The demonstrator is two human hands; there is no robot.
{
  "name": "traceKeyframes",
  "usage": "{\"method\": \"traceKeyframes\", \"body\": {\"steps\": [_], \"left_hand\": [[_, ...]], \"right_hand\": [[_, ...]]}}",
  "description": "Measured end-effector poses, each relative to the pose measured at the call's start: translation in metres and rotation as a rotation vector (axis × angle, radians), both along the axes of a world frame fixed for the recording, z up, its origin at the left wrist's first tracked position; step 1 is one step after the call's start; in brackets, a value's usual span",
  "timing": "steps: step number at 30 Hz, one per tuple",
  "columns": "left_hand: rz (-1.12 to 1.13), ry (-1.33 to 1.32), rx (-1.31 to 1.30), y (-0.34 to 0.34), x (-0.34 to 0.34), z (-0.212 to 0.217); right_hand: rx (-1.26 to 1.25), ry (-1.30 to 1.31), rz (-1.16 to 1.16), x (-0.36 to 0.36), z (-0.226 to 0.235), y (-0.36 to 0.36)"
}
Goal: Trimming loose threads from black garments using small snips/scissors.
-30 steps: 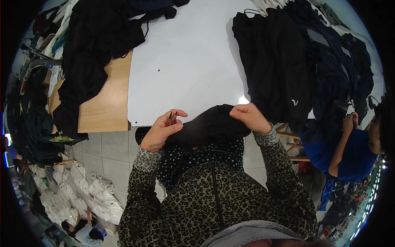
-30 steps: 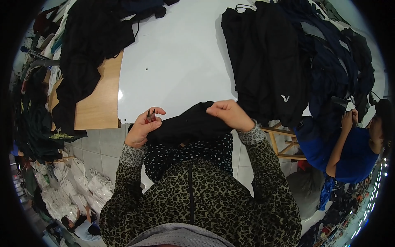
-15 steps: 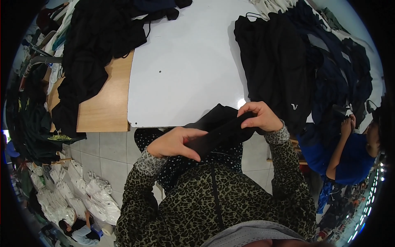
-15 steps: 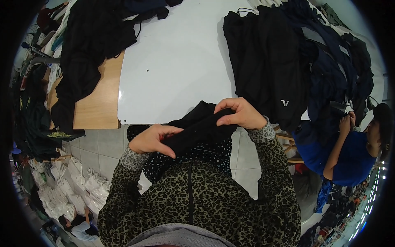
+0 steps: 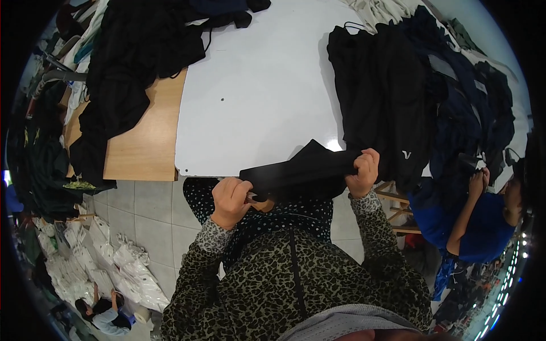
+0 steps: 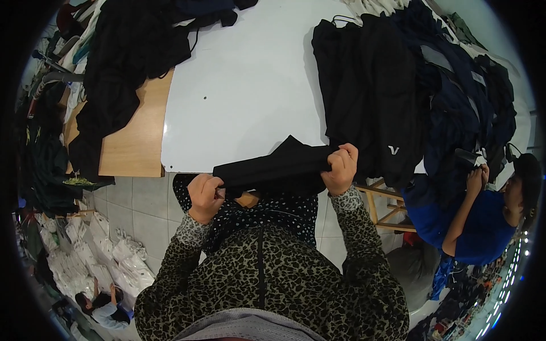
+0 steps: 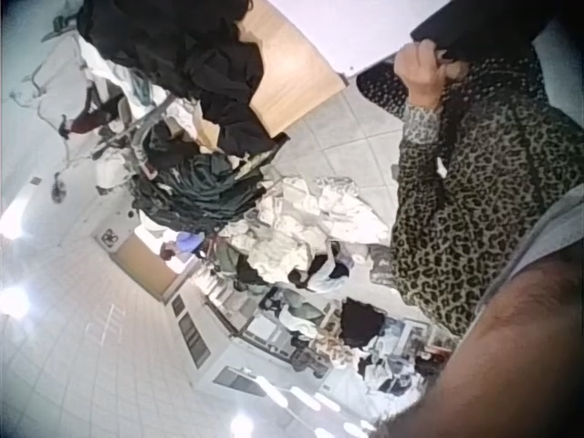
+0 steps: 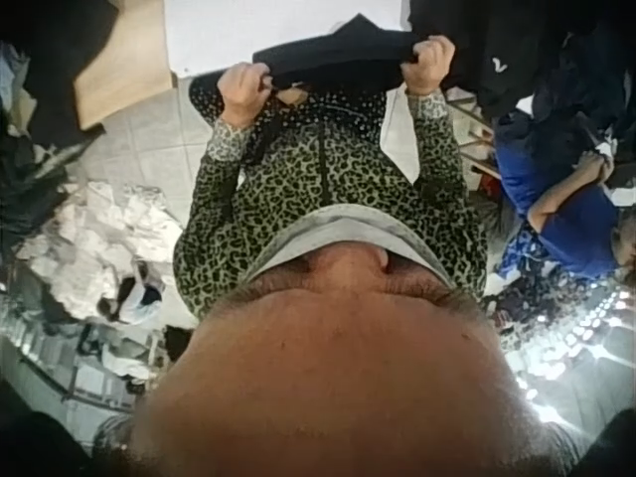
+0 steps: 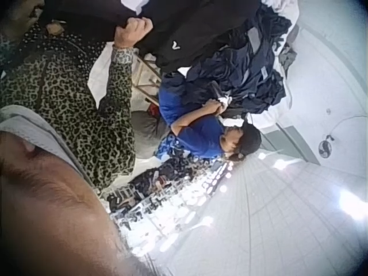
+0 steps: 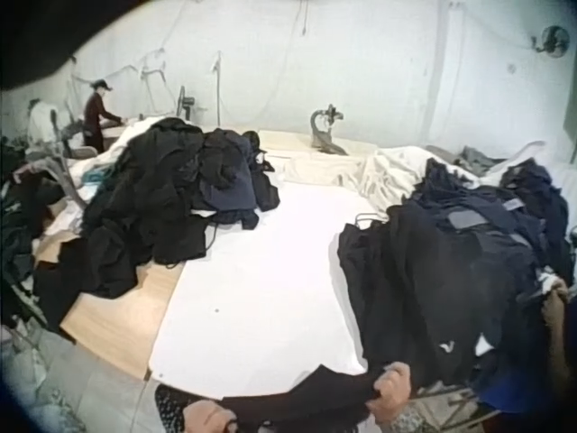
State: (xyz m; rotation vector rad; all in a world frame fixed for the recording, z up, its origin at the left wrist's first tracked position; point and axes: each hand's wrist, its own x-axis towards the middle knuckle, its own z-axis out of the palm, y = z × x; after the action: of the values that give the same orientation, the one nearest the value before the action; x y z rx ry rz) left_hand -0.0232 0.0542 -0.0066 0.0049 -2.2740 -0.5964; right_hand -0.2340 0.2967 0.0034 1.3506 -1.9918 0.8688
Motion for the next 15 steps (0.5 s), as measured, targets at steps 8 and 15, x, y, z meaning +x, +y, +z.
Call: {"method": "traceKeyframes", "body": {"steps": [8, 15], "left_hand": [[-0.018, -0.037, -0.037, -0.007, 0.009, -0.010], [-0.662, -0.436, 0.601, 0.039, -0.003, 0.040]], "right_hand": [[-0.100, 0.064, -0.101, 0.001, -0.020, 0.006], [-0.446, -0.121, -0.004, 0.011, 0.004, -0.025]]}}
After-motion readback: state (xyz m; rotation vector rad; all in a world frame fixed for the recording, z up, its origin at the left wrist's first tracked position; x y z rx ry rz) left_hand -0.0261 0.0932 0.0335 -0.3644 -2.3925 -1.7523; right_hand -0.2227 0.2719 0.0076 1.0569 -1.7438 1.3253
